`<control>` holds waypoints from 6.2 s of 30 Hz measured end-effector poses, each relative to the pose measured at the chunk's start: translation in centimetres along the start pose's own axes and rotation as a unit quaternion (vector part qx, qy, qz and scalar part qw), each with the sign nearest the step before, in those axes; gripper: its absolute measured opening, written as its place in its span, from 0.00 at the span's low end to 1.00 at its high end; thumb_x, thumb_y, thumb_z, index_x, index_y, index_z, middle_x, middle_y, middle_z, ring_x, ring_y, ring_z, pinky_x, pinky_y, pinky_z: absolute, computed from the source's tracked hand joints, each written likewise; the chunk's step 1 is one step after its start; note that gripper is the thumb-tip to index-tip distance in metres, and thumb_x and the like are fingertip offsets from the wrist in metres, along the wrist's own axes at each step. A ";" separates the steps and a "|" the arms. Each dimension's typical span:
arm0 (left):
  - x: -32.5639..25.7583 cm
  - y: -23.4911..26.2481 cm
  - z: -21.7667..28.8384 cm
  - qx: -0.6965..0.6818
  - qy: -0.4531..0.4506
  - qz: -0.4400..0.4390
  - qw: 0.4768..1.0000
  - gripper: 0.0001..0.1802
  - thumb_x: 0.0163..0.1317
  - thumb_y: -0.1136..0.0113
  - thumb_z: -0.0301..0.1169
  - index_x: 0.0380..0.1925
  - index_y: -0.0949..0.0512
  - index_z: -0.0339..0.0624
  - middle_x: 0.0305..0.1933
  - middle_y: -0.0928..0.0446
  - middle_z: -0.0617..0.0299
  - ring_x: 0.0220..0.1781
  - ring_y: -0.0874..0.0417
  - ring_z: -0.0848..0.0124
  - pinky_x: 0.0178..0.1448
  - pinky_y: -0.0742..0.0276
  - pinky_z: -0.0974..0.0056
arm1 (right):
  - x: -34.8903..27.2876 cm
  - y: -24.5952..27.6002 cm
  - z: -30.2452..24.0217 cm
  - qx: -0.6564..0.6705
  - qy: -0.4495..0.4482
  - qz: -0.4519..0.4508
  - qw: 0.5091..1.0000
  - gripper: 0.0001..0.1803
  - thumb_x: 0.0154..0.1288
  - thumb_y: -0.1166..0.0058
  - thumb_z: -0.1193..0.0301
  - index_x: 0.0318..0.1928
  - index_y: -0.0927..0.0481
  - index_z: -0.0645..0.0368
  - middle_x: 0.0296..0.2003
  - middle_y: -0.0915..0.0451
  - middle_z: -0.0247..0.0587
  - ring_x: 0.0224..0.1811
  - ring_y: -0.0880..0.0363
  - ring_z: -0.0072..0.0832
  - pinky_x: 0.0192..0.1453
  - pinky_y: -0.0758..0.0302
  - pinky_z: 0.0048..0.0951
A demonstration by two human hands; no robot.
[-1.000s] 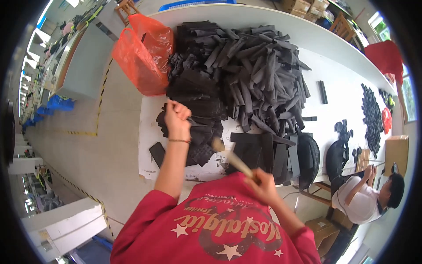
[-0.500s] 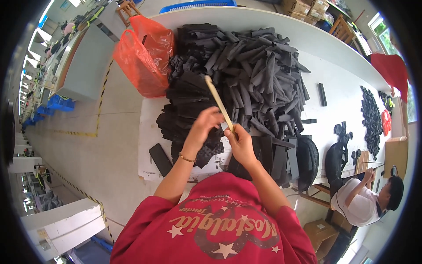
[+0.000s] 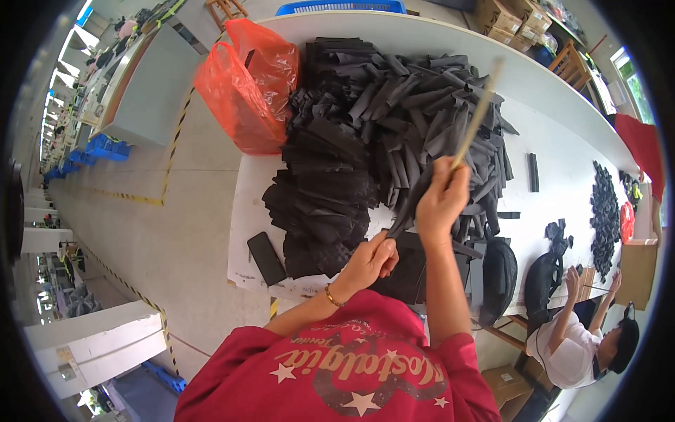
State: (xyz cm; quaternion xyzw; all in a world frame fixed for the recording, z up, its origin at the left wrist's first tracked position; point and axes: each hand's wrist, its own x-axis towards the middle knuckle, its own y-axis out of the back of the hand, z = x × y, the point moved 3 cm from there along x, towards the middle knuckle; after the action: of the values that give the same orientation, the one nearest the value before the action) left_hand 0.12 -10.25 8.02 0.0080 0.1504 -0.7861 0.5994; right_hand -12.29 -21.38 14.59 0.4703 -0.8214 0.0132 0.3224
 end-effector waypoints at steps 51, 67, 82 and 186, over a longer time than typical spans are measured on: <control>10.5 13.9 8.8 0.434 -0.189 -0.021 0.880 0.07 0.45 0.31 0.26 0.27 0.17 0.40 0.32 0.18 0.59 0.43 0.21 0.62 0.50 0.25 0.62 | -3.6 7.5 2.1 -0.238 0.173 -0.330 0.897 0.07 0.62 0.43 0.71 0.41 0.20 0.55 0.24 0.27 0.36 0.24 0.23 0.34 0.26 0.26 0.34; 4.1 8.8 7.0 -0.078 -0.343 0.233 0.906 0.30 0.52 0.30 0.33 0.55 0.29 0.42 0.57 0.31 0.52 0.60 0.29 0.59 0.62 0.30 0.55 | -11.7 0.3 4.1 0.160 -0.211 -0.423 0.867 0.13 0.68 0.48 0.73 0.50 0.22 0.65 0.22 0.26 0.32 0.25 0.29 0.17 0.30 0.31 0.23; 4.4 9.8 0.2 -0.379 -0.044 0.323 0.866 0.12 0.62 0.36 0.36 0.38 0.20 0.39 0.27 0.21 0.60 0.21 0.22 0.70 0.27 0.23 0.63 | -18.4 0.8 1.0 -0.001 -0.144 -0.344 0.928 0.06 0.65 0.45 0.74 0.37 0.21 0.66 0.23 0.23 0.55 0.23 0.22 0.47 0.27 0.28 0.39; 7.3 12.3 -0.1 0.488 -0.242 0.163 0.823 0.06 0.50 0.35 0.27 0.30 0.21 0.43 0.31 0.27 0.60 0.39 0.24 0.59 0.43 0.25 0.59 | 4.4 3.5 5.3 -0.029 -0.181 -0.224 0.957 0.23 0.75 0.63 0.54 0.42 0.25 0.62 0.20 0.31 0.33 0.24 0.32 0.21 0.30 0.35 0.27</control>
State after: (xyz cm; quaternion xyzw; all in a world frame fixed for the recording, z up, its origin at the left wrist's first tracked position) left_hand 9.66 -20.00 3.68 0.1332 -0.4058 -0.6244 0.6540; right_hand -19.32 -24.52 13.79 0.6272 -0.7397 -0.1682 0.1767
